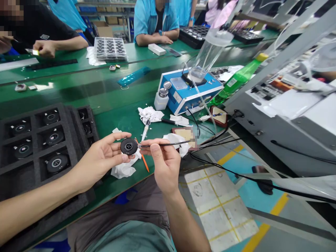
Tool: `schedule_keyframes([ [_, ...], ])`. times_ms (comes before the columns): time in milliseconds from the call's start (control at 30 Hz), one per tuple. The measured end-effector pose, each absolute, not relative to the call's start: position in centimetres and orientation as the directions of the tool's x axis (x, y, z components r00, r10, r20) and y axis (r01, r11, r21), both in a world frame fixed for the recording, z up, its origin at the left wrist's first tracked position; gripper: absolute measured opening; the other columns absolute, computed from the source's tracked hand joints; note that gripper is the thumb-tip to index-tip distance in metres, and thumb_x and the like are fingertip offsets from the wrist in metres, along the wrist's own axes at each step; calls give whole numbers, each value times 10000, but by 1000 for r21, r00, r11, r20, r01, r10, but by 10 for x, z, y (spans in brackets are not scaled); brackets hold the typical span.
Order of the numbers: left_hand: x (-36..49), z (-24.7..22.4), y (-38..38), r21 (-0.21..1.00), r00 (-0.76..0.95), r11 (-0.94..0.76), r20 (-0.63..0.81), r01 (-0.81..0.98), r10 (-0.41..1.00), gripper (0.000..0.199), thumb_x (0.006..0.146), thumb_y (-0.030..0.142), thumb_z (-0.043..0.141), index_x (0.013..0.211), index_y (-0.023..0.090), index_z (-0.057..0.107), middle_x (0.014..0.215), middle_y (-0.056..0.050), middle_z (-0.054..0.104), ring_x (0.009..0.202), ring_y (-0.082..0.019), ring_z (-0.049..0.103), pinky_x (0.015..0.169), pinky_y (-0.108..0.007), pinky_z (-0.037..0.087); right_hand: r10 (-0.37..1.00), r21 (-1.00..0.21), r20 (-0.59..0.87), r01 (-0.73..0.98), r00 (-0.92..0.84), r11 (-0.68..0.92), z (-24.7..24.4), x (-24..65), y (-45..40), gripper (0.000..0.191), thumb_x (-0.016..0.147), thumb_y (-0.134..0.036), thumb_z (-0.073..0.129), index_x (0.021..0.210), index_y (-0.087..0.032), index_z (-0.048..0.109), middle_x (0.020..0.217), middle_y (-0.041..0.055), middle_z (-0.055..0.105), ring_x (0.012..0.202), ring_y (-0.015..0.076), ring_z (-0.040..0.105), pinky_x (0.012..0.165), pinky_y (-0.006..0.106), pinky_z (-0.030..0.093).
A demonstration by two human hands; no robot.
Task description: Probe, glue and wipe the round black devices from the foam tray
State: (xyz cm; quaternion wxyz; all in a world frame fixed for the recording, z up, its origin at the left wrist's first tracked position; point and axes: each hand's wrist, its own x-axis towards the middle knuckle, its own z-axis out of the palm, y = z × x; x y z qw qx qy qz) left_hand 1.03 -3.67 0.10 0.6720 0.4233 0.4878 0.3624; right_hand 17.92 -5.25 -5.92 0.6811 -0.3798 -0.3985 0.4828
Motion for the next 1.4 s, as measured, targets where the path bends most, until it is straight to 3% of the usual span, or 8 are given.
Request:
schedule_keyframes([
  [367,10,0,-37,923,296,379,-342,-74,892,614,751,119,807,1320,167,582,1024,-74,793,891,-202,767,899,-353,583,945,-935,187,-245,269,255,-62,178,-52,89,912,-321,745,940,-242,713,923,23,794,835,180,770,712,309,649],
  [700,12,5,-38,906,299,410,-364,-106,882,597,739,114,814,1294,155,598,1041,-85,797,893,-227,785,888,-362,596,943,-928,146,-288,298,235,-60,176,-52,123,907,-344,742,934,-247,670,905,28,789,904,222,779,738,365,668],
  [1400,13,4,-38,908,319,405,-354,-106,879,567,765,121,794,1294,156,594,1047,-87,793,879,-215,779,870,-352,598,944,-926,136,-301,302,229,-59,177,-53,120,911,-342,740,944,-254,665,883,19,789,898,224,785,726,365,667],
])
